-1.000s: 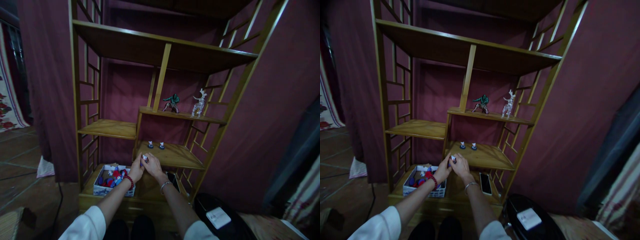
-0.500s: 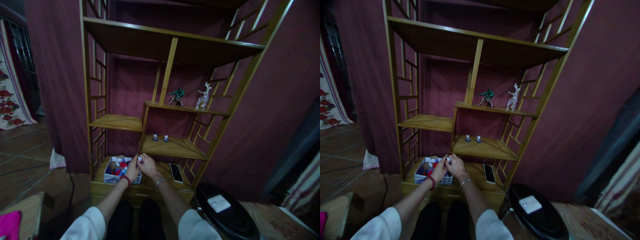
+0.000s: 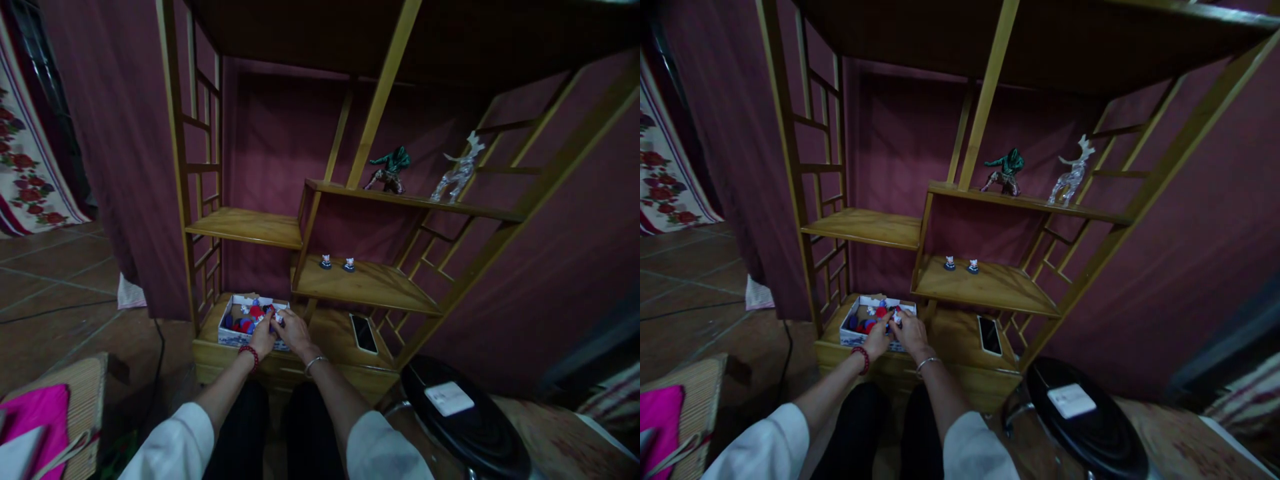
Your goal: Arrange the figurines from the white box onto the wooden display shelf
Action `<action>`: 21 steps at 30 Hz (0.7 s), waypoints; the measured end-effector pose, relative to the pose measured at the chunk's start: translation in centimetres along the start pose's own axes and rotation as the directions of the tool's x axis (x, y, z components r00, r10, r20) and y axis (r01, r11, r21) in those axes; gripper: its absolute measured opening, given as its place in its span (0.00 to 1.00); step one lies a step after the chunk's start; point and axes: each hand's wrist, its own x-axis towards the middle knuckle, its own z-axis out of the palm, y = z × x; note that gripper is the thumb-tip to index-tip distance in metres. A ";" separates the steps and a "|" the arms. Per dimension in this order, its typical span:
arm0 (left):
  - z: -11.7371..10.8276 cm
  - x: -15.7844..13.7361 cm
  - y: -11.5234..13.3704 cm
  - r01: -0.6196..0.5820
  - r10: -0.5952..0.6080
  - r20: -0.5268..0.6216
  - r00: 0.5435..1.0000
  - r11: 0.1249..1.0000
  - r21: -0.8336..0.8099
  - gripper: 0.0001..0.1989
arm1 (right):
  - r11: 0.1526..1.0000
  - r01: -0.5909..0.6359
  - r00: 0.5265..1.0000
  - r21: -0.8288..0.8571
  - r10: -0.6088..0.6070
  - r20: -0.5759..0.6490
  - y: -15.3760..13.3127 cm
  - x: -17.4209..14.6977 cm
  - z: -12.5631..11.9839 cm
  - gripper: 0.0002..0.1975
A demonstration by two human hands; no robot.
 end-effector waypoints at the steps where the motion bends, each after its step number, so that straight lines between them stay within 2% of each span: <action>1: 0.1 0.2 -0.5 0.016 -0.016 0.003 1.000 1.000 -0.001 0.30 | 1.000 -0.002 1.000 0.011 0.002 0.008 0.2 0.1 0.4 0.10; 6: 0.6 0.9 -2.2 0.063 -0.063 0.031 0.998 0.998 -0.008 0.31 | 0.998 -0.037 0.998 0.046 0.034 0.044 1.1 0.6 2.3 0.10; 14: 1.1 2.0 -3.5 0.110 -0.110 0.080 0.991 0.994 0.008 0.32 | 0.988 -0.095 0.994 0.119 0.087 0.063 2.8 1.1 5.0 0.11; 21: 1.9 3.8 -5.0 0.093 -0.100 0.079 0.992 0.992 0.086 0.26 | 0.967 -0.181 0.983 0.178 0.178 0.034 3.9 1.6 7.9 0.14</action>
